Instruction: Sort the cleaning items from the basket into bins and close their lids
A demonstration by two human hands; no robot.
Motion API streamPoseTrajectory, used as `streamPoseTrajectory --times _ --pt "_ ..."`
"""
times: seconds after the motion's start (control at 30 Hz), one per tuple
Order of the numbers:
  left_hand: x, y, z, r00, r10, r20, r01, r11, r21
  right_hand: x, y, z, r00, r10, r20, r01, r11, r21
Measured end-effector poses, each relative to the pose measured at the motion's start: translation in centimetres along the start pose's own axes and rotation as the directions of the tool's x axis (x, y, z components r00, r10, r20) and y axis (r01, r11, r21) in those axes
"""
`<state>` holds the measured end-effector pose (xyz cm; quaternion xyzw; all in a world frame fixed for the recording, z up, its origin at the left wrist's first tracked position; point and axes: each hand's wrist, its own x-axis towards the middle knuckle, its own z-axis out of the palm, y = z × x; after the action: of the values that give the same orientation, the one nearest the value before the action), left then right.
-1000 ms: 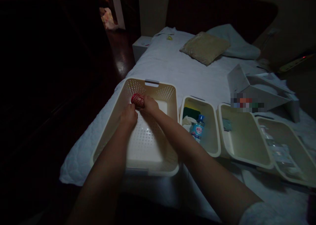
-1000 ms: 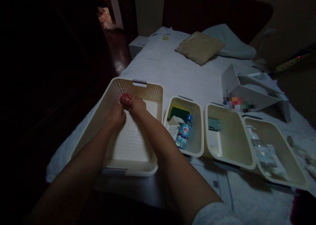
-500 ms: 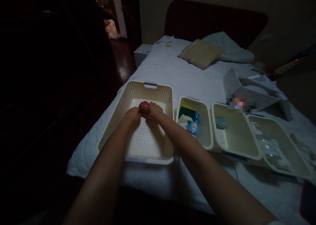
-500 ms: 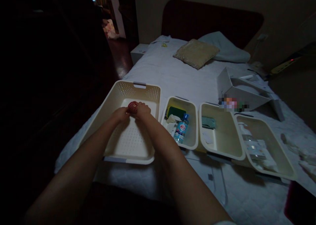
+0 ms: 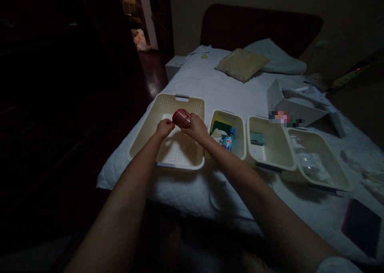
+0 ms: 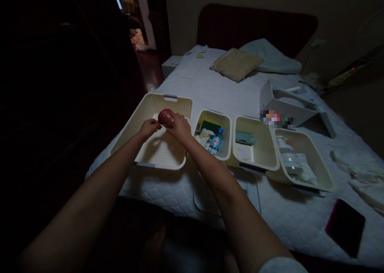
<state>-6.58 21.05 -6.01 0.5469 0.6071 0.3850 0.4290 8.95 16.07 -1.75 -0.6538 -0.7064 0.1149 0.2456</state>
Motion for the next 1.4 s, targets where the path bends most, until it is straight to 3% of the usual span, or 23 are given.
streamPoseTrajectory --times 0.1,0.27,0.37,0.47,0.67,0.8,1.03,1.27,1.4 --pt "-2.7 0.0 0.8 0.998 -0.042 0.051 0.051 0.98 -0.194 -0.8 0.6 0.0 0.997 -0.078 -0.029 0.081 0.993 0.09" --pt "-6.3 0.5 0.9 0.953 -0.061 0.296 0.197 0.866 -0.459 -2.5 1.1 0.4 0.984 -0.163 -0.066 0.17 0.98 0.102" --pt "-7.5 1.1 1.0 0.924 -0.021 0.382 0.239 0.811 -0.534 -3.5 1.2 0.4 0.979 -0.194 -0.067 0.198 0.977 0.073" --pt "-8.0 1.2 1.5 0.916 -0.017 0.401 0.247 0.812 -0.529 -4.1 1.2 0.2 0.98 -0.195 -0.05 0.196 0.98 0.031" --pt "-7.8 0.0 1.3 0.952 -0.029 0.305 0.204 0.801 -0.563 -4.9 0.6 0.1 0.962 -0.271 0.031 0.272 0.962 -0.023" --pt "-7.6 0.2 0.6 0.966 -0.057 0.252 0.202 0.774 -0.601 -5.3 0.1 -0.2 0.945 -0.316 0.088 0.323 0.943 -0.076" --pt "-7.9 0.6 0.1 0.969 -0.141 0.205 0.23 0.826 -0.516 -5.8 -0.5 -0.5 0.917 -0.358 0.175 0.38 0.918 -0.116" --pt "-7.7 0.5 -0.2 0.977 -0.208 0.057 0.209 0.846 -0.491 -4.3 -0.1 -0.5 0.915 -0.297 0.273 0.278 0.955 0.108" --pt "-7.6 0.6 -0.2 0.981 -0.196 0.007 0.175 0.861 -0.478 -3.4 0.4 -0.5 0.917 -0.293 0.27 0.239 0.947 0.216"
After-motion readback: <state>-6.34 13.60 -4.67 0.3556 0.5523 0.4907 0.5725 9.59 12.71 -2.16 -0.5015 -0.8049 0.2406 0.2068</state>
